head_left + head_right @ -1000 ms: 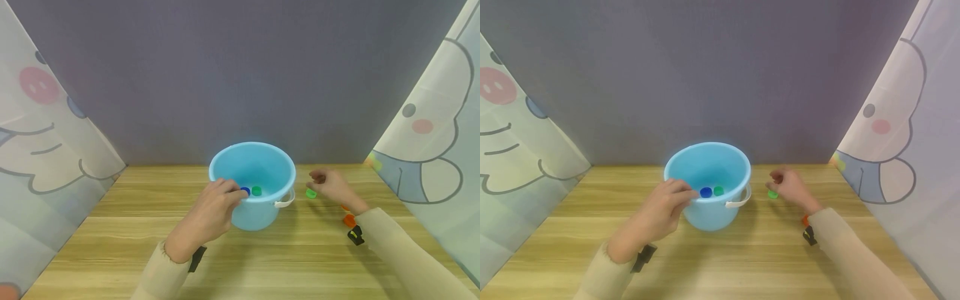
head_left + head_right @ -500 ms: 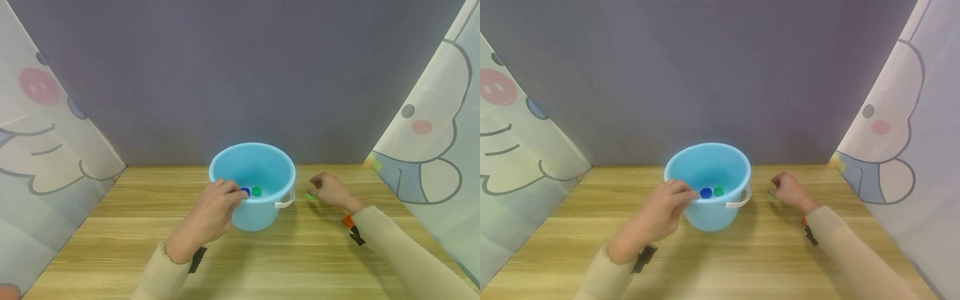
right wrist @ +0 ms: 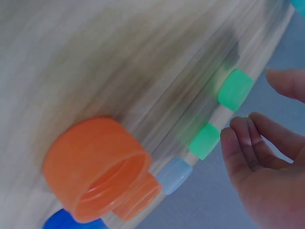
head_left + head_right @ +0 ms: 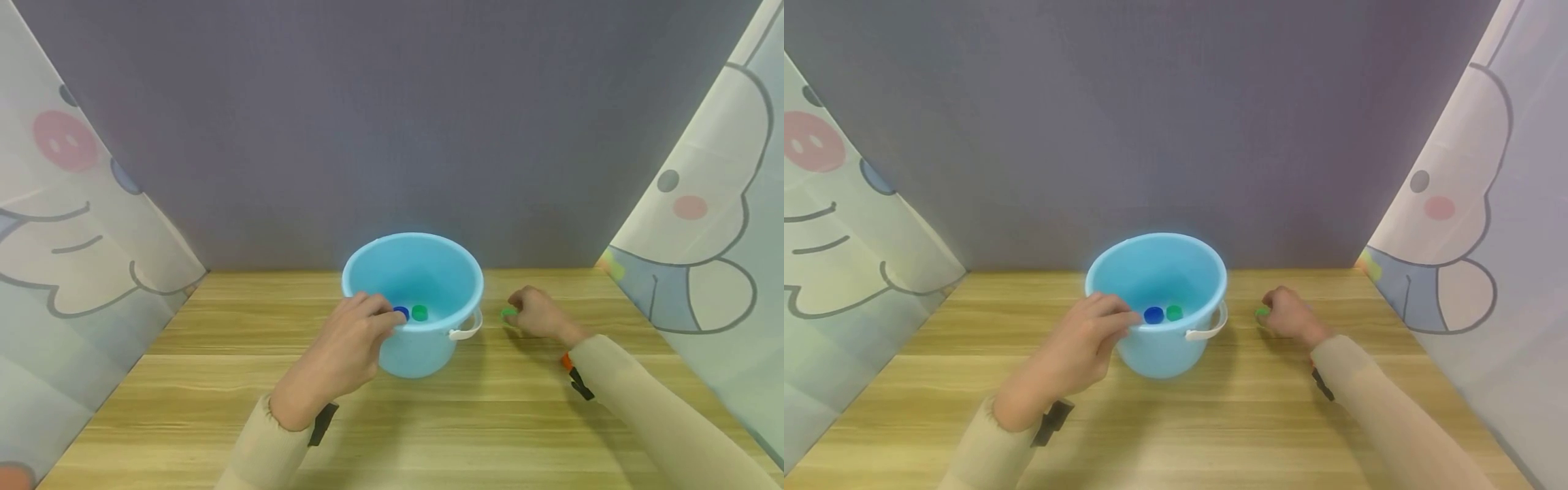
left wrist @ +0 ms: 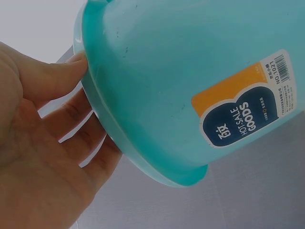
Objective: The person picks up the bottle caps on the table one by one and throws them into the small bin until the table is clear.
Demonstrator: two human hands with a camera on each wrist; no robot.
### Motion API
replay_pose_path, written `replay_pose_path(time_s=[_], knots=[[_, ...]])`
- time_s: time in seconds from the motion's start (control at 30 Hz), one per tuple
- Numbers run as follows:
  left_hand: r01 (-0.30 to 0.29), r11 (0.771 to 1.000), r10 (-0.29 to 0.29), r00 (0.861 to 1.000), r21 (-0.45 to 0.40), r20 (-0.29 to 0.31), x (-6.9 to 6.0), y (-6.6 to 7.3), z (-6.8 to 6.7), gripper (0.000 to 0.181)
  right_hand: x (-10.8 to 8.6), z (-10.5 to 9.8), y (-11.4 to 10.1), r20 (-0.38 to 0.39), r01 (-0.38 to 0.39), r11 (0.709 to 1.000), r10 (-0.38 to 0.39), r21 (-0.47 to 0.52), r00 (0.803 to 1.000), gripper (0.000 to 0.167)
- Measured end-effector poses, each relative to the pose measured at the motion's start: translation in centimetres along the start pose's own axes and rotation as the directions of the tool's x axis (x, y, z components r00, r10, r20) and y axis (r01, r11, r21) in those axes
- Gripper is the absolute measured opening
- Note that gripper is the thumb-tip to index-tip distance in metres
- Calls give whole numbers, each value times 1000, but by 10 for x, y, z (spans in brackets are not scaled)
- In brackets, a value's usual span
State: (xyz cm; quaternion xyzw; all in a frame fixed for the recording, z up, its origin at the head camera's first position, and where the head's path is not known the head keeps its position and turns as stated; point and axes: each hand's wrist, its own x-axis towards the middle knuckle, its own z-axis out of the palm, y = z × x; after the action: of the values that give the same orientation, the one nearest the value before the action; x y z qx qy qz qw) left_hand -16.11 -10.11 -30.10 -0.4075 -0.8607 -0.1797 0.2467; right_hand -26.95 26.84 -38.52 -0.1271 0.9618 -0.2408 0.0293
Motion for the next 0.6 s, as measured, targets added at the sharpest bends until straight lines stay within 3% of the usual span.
replay_pose_path(time_s=[0.6], knots=[[12, 1000, -12, 1000, 0, 6, 1, 0, 0, 36, 1, 3, 5, 80, -47, 999, 47, 5, 996, 42]])
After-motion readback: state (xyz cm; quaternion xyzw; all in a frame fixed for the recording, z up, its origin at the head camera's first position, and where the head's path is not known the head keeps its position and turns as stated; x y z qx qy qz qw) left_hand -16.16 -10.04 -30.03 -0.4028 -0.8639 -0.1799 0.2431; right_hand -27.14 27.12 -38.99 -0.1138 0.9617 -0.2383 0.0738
